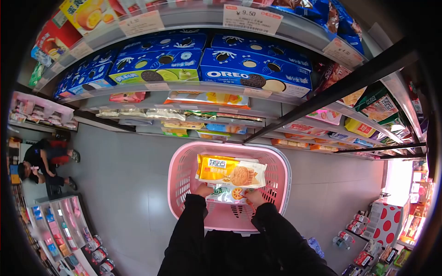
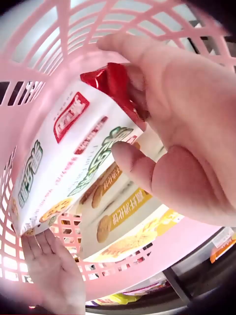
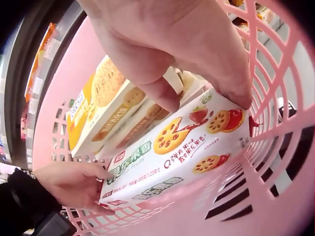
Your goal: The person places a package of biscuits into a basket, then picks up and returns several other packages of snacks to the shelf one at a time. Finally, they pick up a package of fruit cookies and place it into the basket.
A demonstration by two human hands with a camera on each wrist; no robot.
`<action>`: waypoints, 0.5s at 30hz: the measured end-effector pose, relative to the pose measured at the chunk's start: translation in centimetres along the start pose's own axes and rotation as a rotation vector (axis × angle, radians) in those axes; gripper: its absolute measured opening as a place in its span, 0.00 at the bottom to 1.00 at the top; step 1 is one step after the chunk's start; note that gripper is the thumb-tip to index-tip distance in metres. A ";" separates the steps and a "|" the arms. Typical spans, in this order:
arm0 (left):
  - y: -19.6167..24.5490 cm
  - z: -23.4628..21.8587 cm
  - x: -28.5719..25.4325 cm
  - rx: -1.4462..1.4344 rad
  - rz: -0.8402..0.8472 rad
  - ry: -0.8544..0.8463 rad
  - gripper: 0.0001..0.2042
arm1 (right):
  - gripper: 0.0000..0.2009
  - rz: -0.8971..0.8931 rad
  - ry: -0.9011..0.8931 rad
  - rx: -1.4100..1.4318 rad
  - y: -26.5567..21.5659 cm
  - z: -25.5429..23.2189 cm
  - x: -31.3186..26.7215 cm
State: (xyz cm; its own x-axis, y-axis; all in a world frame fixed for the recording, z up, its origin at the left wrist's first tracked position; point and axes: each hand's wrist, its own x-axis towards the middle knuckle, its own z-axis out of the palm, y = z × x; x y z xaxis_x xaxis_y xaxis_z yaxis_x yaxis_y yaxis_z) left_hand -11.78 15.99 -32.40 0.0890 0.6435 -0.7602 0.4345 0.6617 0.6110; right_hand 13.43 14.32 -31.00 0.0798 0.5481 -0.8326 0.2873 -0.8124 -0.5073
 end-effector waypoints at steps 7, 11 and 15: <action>-3.1 1.1 1.2 -0.484 0.102 -0.029 0.22 | 0.18 -0.206 -0.046 -0.030 -1.6 0.2 -1.2; -2.6 0.2 0.4 -0.331 -0.206 -0.057 0.20 | 0.15 -0.320 -0.224 -0.703 -2.8 0.1 -2.9; -0.6 -0.2 -2.1 -0.012 0.255 -0.233 0.18 | 0.13 -0.476 -0.914 -0.763 -5.4 -0.2 -4.9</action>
State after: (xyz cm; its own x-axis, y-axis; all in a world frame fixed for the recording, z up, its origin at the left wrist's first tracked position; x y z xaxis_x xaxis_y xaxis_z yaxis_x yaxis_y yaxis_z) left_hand -12.43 14.29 -31.15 0.3965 0.6843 -0.6120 0.3613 0.4965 0.7892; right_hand 11.68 16.03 -24.14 -0.7752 0.1701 -0.6084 0.6027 -0.0897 -0.7929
